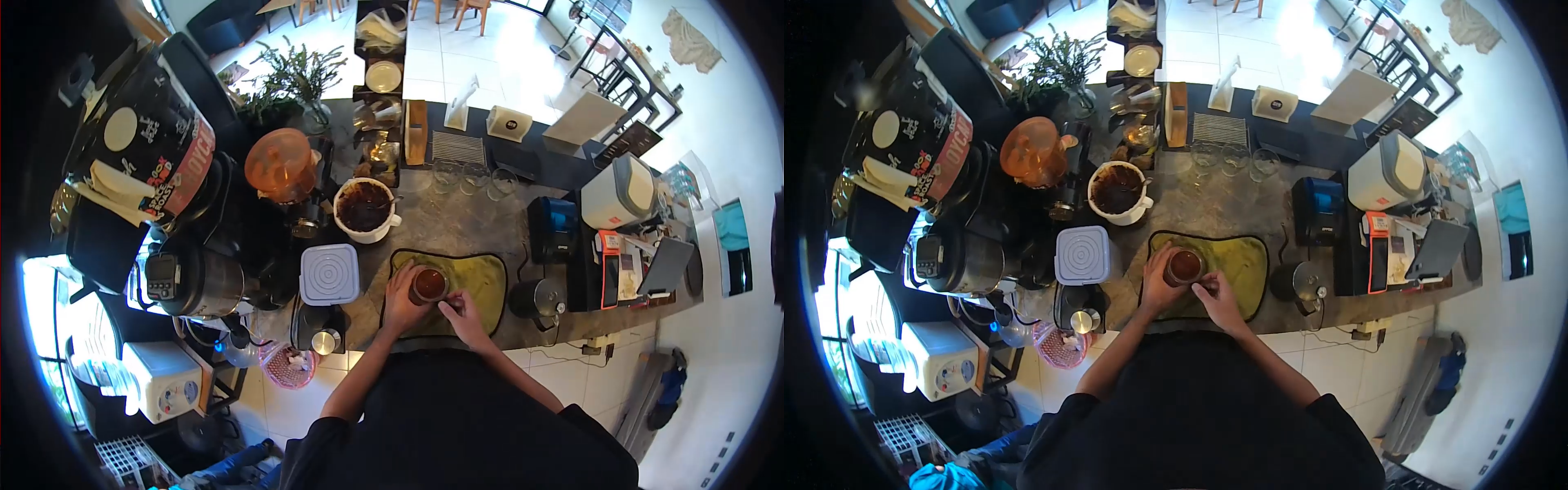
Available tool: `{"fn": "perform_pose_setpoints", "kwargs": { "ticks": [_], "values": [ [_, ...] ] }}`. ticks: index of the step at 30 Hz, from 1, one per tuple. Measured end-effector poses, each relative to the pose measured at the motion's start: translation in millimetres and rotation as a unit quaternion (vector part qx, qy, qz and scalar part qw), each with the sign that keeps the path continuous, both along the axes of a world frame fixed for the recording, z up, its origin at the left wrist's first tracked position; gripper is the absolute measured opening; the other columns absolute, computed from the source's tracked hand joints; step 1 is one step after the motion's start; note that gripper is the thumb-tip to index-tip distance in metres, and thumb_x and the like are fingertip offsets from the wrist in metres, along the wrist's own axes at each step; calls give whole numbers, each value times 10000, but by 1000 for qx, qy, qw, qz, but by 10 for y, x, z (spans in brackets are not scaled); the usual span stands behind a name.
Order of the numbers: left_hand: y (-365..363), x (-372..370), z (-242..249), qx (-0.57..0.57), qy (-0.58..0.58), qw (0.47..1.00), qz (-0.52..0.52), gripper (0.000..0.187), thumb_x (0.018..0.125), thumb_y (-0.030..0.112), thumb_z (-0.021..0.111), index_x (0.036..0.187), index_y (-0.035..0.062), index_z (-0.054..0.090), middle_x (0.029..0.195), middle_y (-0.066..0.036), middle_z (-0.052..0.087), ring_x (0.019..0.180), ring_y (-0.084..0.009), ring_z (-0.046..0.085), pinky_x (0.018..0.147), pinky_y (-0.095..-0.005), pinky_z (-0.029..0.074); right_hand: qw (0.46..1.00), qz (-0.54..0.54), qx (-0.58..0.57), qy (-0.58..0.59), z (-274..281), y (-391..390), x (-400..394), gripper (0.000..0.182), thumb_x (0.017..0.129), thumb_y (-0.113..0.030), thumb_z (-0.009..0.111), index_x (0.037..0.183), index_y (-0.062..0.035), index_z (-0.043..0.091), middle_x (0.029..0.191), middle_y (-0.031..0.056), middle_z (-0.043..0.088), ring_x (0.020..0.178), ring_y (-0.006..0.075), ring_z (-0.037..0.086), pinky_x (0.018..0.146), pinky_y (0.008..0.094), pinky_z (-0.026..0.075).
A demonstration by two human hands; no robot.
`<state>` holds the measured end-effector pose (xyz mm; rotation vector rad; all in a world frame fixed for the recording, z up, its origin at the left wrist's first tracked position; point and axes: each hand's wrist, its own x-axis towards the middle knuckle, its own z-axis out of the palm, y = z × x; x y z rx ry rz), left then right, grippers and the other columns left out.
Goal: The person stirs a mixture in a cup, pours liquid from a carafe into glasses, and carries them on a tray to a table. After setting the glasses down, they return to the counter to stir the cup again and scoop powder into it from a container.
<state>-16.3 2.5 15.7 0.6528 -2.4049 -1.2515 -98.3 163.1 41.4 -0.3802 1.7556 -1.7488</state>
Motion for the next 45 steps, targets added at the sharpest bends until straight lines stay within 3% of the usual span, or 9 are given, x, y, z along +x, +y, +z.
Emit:
{"fn": "perform_pose_setpoints", "kwargs": {
  "ticks": [4, 6, 10, 12, 15, 21, 27, 40, 45],
  "values": [
    [-57, 165, 127, 4, 8, 1000, 16, 1004, 705, 391, 862, 1523, 37, 398, 1603, -236, 348, 1501, -386, 315, 1214, -501, 264, 982, 34, 132, 128, 78, -39, -60, 243, 958, -239, 749, 916, -39, 617, 778, 5, 630, 715, 72, 556, 623, 253, 421],
    [-89, 292, 175, -110, -37, 993, -27, 972, 783, 304, 793, 1544, -48, 302, 1619, -277, 283, 1512, -418, 281, 1242, -520, 229, 960, 81, 221, 150, 96, -53, -34, 340, 955, -296, 752, 813, -3, 653, 690, -1, 621, 665, 78, 549, 584, 275, 410],
    [-130, 387, -205, -163, -30, 986, 8, 843, 860, 227, 671, 1541, -92, 288, 1609, -299, 292, 1508, -437, 284, 1233, -515, 260, 969, 90, 188, 134, 27, -70, 47, 388, 985, -296, 711, 765, 21, 671, 702, 11, 640, 672, 82, 559, 610, 272, 426],
    [-113, 329, -270, -221, -36, 974, 47, 776, 884, 203, 613, 1532, -97, 308, 1591, -307, 324, 1503, -431, 301, 1225, -514, 268, 997, 42, 61, 19, -37, -121, 89, 326, 1011, -249, 672, 816, 12, 673, 737, 21, 647, 708, 92, 581, 676, 268, 451],
    [-121, 278, -271, -227, -54, 970, 71, 738, 888, 156, 597, 1523, -105, 325, 1581, -307, 346, 1475, -452, 341, 1204, -508, 313, 999, 37, -10, -11, -126, -164, -20, 285, 1040, -212, 618, 861, 3, 672, 785, 35, 653, 772, 105, 604, 765, 269, 466],
    [-148, 92, -304, -247, -95, 954, 137, 733, 972, 304, 544, 1504, -146, 313, 1574, -334, 336, 1487, -445, 321, 1219, -489, 290, 995, 71, -65, -11, 50, -112, -282, 314, 1073, -214, 547, 836, -22, 624, 831, 38, 639, 869, 129, 611, 863, 300, 465],
    [-139, -109, -299, -263, -132, 936, 194, 803, 984, 413, 542, 1500, -158, 312, 1566, -358, 328, 1489, -463, 300, 1223, -509, 269, 994, 87, -62, 1, 390, 45, -486, 294, 1081, -190, 520, 832, -46, 580, 804, 24, 599, 888, 136, 600, 889, 321, 465],
    [210, 21, -170, -249, -174, 943, 135, 918, 979, 483, 563, 1528, -169, 224, 1607, -355, 233, 1518, -447, 222, 1255, -515, 160, 986, 16, -162, -38, 866, 629, -786, 249, 1095, -218, 522, 877, -97, 521, 785, -42, 405, 780, 79, 439, 868, 325, 421],
    [180, -280, 46, -220, -41, 964, 145, 765, 981, 293, 606, 1552, -95, 275, 1612, -314, 276, 1526, -452, 222, 1243, -524, 192, 987, -13, -161, -21, 1043, 832, -923, 217, 1093, -223, 527, 946, -73, 578, 807, -42, 433, 782, 76, 425, 836, 312, 408]
  ]
}}
